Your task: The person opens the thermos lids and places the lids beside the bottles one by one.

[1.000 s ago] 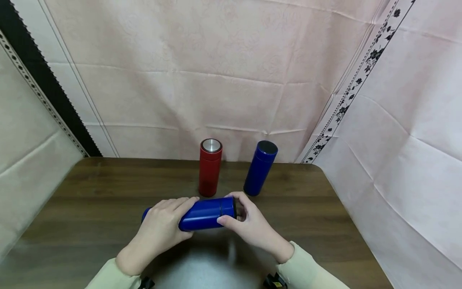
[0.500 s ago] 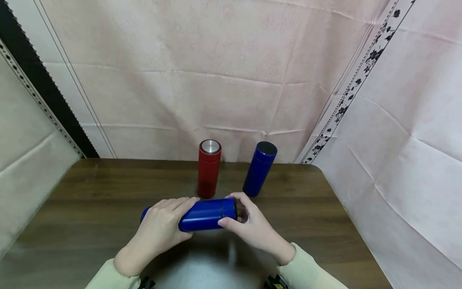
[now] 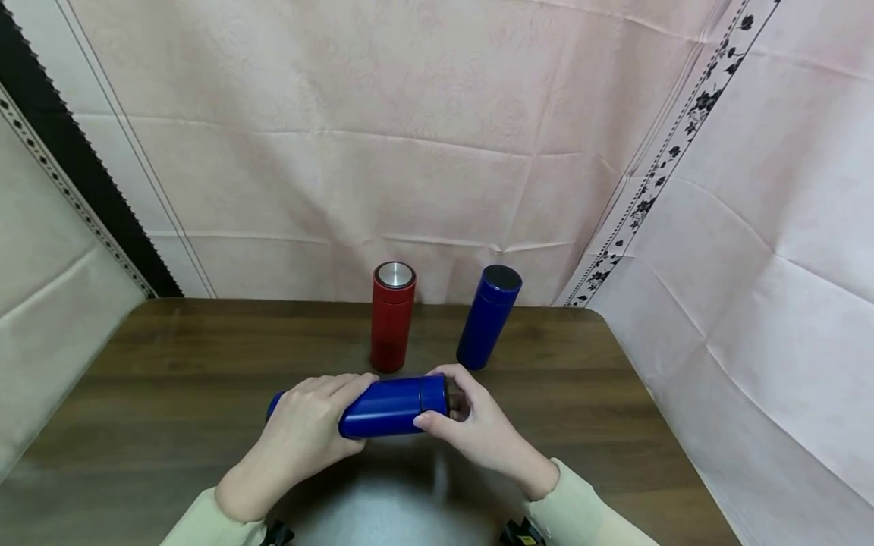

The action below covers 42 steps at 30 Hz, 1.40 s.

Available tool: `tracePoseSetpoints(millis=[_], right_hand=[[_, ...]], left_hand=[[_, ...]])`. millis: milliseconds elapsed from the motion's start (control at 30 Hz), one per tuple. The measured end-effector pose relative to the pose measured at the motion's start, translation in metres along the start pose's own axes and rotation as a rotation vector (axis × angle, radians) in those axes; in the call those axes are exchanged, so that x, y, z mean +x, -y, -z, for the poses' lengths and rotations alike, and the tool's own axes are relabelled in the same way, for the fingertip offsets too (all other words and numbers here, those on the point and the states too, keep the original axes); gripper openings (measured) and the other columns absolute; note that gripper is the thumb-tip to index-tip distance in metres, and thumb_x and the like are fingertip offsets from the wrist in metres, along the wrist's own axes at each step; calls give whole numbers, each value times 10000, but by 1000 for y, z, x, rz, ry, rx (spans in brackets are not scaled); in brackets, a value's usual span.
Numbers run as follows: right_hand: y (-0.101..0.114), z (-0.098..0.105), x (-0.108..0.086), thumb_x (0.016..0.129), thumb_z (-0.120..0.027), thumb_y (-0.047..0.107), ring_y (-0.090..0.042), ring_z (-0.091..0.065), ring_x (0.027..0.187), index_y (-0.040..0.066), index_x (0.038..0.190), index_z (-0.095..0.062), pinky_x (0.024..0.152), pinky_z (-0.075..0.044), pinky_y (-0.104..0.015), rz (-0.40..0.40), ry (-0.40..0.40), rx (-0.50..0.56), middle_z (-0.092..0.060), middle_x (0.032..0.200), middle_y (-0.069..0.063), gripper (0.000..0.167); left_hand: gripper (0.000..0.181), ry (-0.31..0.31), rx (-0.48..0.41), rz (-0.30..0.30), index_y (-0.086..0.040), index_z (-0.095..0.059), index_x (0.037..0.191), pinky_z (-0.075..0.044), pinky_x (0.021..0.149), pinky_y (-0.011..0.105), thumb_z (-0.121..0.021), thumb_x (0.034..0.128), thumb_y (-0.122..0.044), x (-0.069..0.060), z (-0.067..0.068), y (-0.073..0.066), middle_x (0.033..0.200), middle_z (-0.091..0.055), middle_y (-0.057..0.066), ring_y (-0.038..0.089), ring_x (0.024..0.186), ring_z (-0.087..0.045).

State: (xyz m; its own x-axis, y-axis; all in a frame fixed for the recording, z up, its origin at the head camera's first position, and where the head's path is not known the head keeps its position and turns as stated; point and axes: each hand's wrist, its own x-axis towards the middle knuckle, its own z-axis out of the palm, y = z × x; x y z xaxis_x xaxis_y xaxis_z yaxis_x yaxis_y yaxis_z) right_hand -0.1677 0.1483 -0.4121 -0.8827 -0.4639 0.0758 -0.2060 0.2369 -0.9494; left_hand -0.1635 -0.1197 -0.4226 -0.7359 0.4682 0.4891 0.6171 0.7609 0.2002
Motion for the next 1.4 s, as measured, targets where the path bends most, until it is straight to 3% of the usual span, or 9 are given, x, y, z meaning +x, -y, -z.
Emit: tracePoseSetpoints(millis=[500, 600, 700, 800, 900, 1033, 1167, 1267, 1400], right_hand=[[-4, 7, -2, 884, -716, 273, -265, -620, 852, 325, 1279, -483, 707, -567, -391, 44, 2, -71, -541, 1156, -79, 461], [-3, 8, -1, 871, -734, 259, -243, -626, 883, 322, 1287, -476, 730, -567, -387, 96, 27, -94, -544, 1171, -46, 493], [14, 6, -3, 856, -750, 208, -209, -623, 908, 243, 1294, -480, 746, -561, -377, 149, 51, -122, -553, 1167, -31, 515], [24, 3, -2, 863, -736, 180, -202, -622, 909, 172, 1294, -477, 743, -560, -374, 149, 50, -131, -570, 1146, -41, 503], [16, 0, 3, 886, -711, 225, -208, -616, 900, 208, 1324, -459, 735, -557, -364, 87, 10, -142, -572, 1143, -39, 505], [1, -3, 11, 926, -653, 346, -229, -612, 861, 245, 1336, -444, 677, -559, -380, -46, -41, -99, -546, 1142, -64, 471], [-1, -4, 14, 926, -626, 433, -288, -644, 753, 130, 1270, -476, 620, -566, -433, -172, -52, -9, -551, 1072, -126, 482], [-2, -4, 15, 914, -643, 434, -328, -659, 715, 85, 1232, -491, 634, -569, -455, -207, -39, 24, -571, 1043, -148, 496], [-4, -5, 14, 914, -657, 399, -332, -665, 763, 120, 1228, -508, 685, -562, -485, -185, -39, 39, -570, 1071, -131, 446]], left_hand=[[806, 44, -46, 33, -182, -618, 1256, -538, 816, 482, -934, 545, -390, 2, 3, -4, 1153, -675, 22, 226, 965, -665], [762, 104, -97, 79, -212, -618, 1243, -544, 791, 449, -920, 567, -389, 3, 3, -4, 1126, -679, -16, 183, 937, -657], [712, 162, -155, 155, -231, -617, 1229, -542, 772, 425, -903, 595, -379, 1, 3, -6, 1110, -673, -46, 156, 921, -639], [700, 179, -169, 202, -228, -610, 1232, -537, 781, 442, -898, 610, -375, -1, 2, -8, 1110, -667, -42, 170, 932, -629], [739, 156, -94, 180, -184, -588, 1271, -520, 831, 507, -894, 625, -374, 0, 0, -8, 1134, -658, 13, 236, 969, -630], [809, 82, 41, 101, -129, -566, 1303, -475, 905, 531, -909, 611, -369, -1, -3, -5, 1148, -643, 75, 290, 1019, -600], [835, 11, 83, 31, -106, -573, 1273, -451, 911, 507, -935, 564, -356, -4, -6, -2, 1132, -611, 111, 306, 1032, -545], [839, -25, 88, 1, -99, -578, 1253, -443, 902, 503, -939, 541, -357, -5, -8, -1, 1113, -567, 126, 318, 1018, -518], [859, -53, 96, -19, -100, -580, 1262, -446, 875, 482, -939, 525, -356, -6, -10, 0, 1042, -545, 107, 307, 970, -501]])
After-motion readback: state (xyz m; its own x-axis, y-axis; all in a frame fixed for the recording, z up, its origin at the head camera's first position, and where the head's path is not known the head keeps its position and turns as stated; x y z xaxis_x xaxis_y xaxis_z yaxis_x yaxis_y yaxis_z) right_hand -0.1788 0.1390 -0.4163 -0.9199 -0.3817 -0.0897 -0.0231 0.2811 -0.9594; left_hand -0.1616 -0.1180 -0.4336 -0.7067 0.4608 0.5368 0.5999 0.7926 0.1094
